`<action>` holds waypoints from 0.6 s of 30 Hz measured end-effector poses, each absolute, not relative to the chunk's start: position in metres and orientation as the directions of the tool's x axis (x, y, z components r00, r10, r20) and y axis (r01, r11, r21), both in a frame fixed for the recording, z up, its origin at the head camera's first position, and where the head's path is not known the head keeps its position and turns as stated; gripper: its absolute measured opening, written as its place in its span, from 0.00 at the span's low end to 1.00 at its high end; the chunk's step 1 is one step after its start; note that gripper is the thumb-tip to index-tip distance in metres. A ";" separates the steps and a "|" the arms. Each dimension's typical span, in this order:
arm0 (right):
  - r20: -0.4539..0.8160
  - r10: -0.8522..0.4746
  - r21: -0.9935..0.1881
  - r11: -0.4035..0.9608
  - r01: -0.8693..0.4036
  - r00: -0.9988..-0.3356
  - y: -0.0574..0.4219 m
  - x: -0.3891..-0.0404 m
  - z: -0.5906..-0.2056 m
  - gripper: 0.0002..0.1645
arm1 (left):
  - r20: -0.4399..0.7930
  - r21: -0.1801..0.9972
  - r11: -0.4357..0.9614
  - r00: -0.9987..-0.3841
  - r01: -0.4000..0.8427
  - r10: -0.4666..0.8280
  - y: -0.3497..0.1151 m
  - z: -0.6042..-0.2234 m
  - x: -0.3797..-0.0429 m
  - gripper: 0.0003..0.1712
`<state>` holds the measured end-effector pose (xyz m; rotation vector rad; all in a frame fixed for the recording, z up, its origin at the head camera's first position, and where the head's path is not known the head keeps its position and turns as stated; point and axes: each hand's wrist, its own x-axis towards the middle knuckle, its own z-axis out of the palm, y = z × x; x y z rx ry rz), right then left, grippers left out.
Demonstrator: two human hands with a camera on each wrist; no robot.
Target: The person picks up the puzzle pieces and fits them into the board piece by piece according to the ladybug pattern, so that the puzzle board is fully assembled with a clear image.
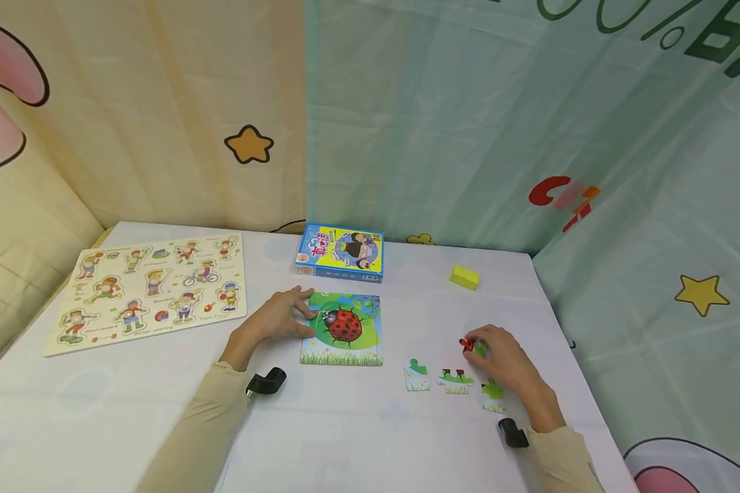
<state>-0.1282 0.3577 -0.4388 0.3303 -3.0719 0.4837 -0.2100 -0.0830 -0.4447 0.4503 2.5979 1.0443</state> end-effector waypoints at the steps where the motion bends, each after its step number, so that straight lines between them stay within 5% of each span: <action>1: 0.052 -0.214 -0.305 0.927 -0.219 -0.976 0.356 -0.129 -0.438 0.20 | -0.161 0.707 0.685 -0.904 0.174 0.395 -0.083 -0.445 -0.210 0.20; 18: 0.092 -0.458 -0.337 0.821 -0.461 -0.884 0.268 -0.162 -0.430 0.16 | -0.154 0.707 0.682 -0.902 0.185 0.404 -0.083 -0.442 -0.209 0.20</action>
